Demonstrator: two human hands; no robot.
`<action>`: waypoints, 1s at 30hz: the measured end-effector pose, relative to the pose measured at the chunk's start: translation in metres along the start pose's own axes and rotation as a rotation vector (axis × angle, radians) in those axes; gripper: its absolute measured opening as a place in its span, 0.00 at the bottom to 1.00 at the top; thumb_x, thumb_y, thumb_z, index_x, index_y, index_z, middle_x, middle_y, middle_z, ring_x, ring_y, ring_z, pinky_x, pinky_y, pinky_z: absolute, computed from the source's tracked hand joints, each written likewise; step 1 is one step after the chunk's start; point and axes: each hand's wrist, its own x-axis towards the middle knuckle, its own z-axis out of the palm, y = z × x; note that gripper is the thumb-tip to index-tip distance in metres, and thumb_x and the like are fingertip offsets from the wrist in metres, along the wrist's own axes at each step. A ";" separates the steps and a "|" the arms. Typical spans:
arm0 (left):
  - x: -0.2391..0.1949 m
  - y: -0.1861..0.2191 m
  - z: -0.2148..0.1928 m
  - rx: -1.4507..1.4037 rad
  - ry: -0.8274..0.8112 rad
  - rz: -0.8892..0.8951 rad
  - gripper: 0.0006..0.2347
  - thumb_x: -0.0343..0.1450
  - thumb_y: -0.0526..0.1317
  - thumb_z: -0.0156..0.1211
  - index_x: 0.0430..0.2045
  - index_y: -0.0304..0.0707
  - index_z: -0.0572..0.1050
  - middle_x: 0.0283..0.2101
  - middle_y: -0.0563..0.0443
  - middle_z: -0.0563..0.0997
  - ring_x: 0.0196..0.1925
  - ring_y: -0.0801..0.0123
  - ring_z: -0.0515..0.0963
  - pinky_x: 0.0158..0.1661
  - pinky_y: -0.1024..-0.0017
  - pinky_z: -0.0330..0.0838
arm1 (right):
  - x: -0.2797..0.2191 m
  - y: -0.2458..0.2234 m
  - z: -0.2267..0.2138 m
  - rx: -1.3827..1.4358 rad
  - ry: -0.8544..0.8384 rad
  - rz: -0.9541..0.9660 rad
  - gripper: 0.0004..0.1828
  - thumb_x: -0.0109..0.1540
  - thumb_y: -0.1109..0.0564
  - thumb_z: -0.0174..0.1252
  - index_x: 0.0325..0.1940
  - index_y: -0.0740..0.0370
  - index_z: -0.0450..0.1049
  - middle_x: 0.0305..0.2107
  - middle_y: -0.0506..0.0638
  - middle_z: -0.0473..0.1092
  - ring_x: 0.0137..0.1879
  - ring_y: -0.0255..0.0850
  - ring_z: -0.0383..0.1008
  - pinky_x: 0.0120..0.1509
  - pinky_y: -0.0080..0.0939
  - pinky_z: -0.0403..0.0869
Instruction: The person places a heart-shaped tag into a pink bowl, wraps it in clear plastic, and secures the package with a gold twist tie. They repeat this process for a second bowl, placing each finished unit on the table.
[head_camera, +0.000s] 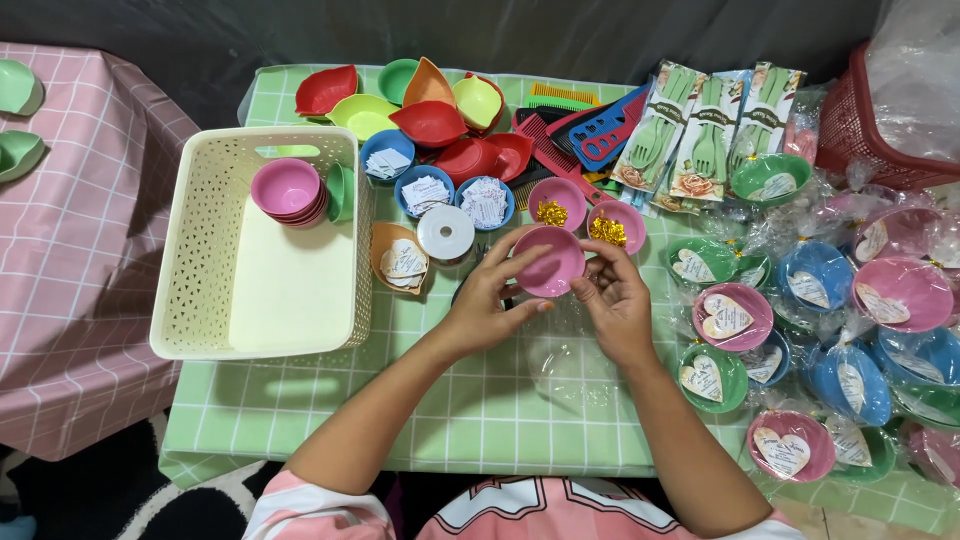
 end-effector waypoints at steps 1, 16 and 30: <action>0.000 0.000 0.001 0.000 0.000 0.000 0.26 0.65 0.29 0.67 0.60 0.39 0.70 0.71 0.38 0.56 0.65 0.41 0.69 0.55 0.56 0.75 | 0.000 -0.001 0.001 0.000 0.000 0.000 0.22 0.64 0.61 0.59 0.62 0.64 0.67 0.31 0.48 0.66 0.34 0.29 0.66 0.44 0.29 0.71; 0.000 -0.018 -0.002 0.160 0.082 0.045 0.06 0.75 0.35 0.54 0.31 0.40 0.79 0.63 0.49 0.72 0.34 0.68 0.81 0.31 0.76 0.73 | 0.001 -0.025 0.010 0.041 -0.108 0.174 0.28 0.66 0.58 0.52 0.71 0.66 0.60 0.63 0.61 0.64 0.67 0.46 0.65 0.71 0.53 0.65; -0.002 -0.034 0.010 -0.389 0.140 -0.332 0.30 0.72 0.32 0.60 0.69 0.39 0.54 0.46 0.35 0.80 0.43 0.61 0.84 0.42 0.72 0.81 | 0.003 -0.013 0.000 0.066 -0.003 0.150 0.24 0.65 0.59 0.55 0.67 0.63 0.64 0.59 0.58 0.68 0.59 0.44 0.72 0.66 0.49 0.71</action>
